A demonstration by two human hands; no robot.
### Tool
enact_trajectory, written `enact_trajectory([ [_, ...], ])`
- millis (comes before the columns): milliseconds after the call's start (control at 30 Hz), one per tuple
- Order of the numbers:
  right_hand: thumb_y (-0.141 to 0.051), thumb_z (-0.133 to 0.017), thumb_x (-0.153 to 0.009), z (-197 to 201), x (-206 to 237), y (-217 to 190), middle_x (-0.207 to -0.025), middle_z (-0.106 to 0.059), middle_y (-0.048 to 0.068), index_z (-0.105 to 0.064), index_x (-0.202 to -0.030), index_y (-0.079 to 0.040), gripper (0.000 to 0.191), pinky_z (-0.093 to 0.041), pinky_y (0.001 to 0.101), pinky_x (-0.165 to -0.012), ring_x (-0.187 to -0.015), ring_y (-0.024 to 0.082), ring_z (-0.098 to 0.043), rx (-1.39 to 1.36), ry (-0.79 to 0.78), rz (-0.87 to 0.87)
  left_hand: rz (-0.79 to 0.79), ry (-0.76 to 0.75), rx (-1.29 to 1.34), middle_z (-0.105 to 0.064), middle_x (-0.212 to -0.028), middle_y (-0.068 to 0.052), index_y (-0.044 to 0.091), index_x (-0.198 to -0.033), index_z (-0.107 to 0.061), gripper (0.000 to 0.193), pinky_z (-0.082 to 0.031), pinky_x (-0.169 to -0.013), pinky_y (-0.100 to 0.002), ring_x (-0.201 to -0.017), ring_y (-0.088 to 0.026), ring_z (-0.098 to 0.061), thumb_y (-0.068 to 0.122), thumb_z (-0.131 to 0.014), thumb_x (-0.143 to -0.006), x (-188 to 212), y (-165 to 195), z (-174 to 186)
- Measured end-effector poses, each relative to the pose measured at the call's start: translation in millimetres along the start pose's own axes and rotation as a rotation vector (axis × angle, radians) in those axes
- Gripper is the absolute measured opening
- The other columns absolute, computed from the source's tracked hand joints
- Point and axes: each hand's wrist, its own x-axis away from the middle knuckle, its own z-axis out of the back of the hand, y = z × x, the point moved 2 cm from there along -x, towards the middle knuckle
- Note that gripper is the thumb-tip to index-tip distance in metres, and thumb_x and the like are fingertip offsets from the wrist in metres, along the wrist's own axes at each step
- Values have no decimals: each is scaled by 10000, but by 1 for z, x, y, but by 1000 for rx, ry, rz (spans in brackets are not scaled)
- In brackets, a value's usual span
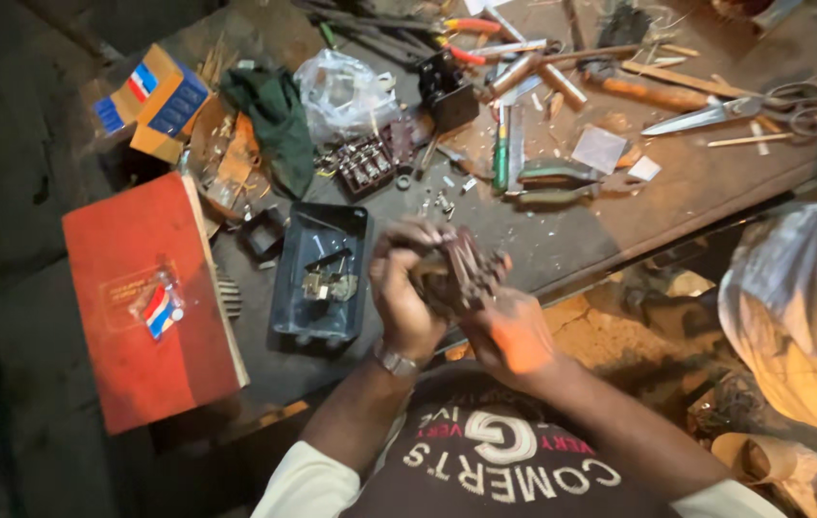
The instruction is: The person holds a brown electrical component block, unscrews and removes small screws and internal parts by hand, placing removed pieces on the workbench. They then pour liquid from a plastic bottle over the part and scrub it with a green toothbrush over a tray.
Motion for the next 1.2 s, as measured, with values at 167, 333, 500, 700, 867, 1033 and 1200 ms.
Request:
enact_trajectory([
  [167, -7, -696, -751, 3, -3, -5, -1175, -700, 199, -658, -1250, -108, 510, -567, 473, -887, -1010, 408, -708, -49, 114, 177, -29, -80, -26, -617, -1019, -136, -14, -946, -600, 162, -537, -978, -391, -1011, -257, -630, 2, -455, -876, 1, -3, 0],
  [333, -9, -706, -739, 3, -6, -12, -1153, -683, 269, -642, -1293, -53, 559, -555, 491, -808, -947, 429, -682, -52, 115, 139, 53, 20, -13, -610, -1006, -137, -8, -946, -591, 156, -536, -966, -393, -996, -255, -627, 11, -453, -875, 4, -8, 10],
  [500, 0, -697, -751, -3, -8, -10, -672, -626, 167, -653, -1153, -62, 409, -507, 487, -642, -662, 382, -643, -83, -30, 28, 4, 68, -16, -600, -1040, -120, 9, -977, -585, 160, -522, -934, -367, -973, -209, -590, 24, -451, -890, -2, -5, 20],
  [700, -6, -689, -737, -20, -14, -11, -651, -604, 159, -662, -837, -47, 111, -459, 501, -589, -627, 394, -600, -159, 22, 116, 61, 150, 45, -607, -1013, -108, 29, -974, -589, 151, -526, -911, -357, -945, -209, -601, 39, -463, -892, 1, 6, 37],
  [867, -44, -717, -760, -42, -26, -18, -673, -604, 171, -608, -758, -52, 110, -453, 526, -620, -658, 415, -594, -114, -68, 113, -26, 163, -28, -625, -1032, -110, 8, -966, -611, 153, -518, -924, -334, -964, -197, -606, 39, -472, -912, 0, 25, 55],
  [1033, -35, -688, -788, -53, -41, -33, -710, -633, 179, -682, -942, -85, 162, -467, 505, -604, -679, 404, -616, -159, -126, 131, -43, 273, 26, -625, -1015, -96, 9, -964, -614, 161, -523, -900, -338, -949, -203, -612, 42, -471, -899, 2, 42, 72],
  [1200, -24, -680, -792, -69, -53, -55, -717, -626, 206, -686, -1155, -47, 364, -454, 515, -573, -652, 419, -603, -190, -177, 110, -200, 262, 2, -626, -1021, -115, -2, -960, -609, 145, -522, -941, -354, -982, -215, -605, 29, -473, -920, -4, 69, 97],
])
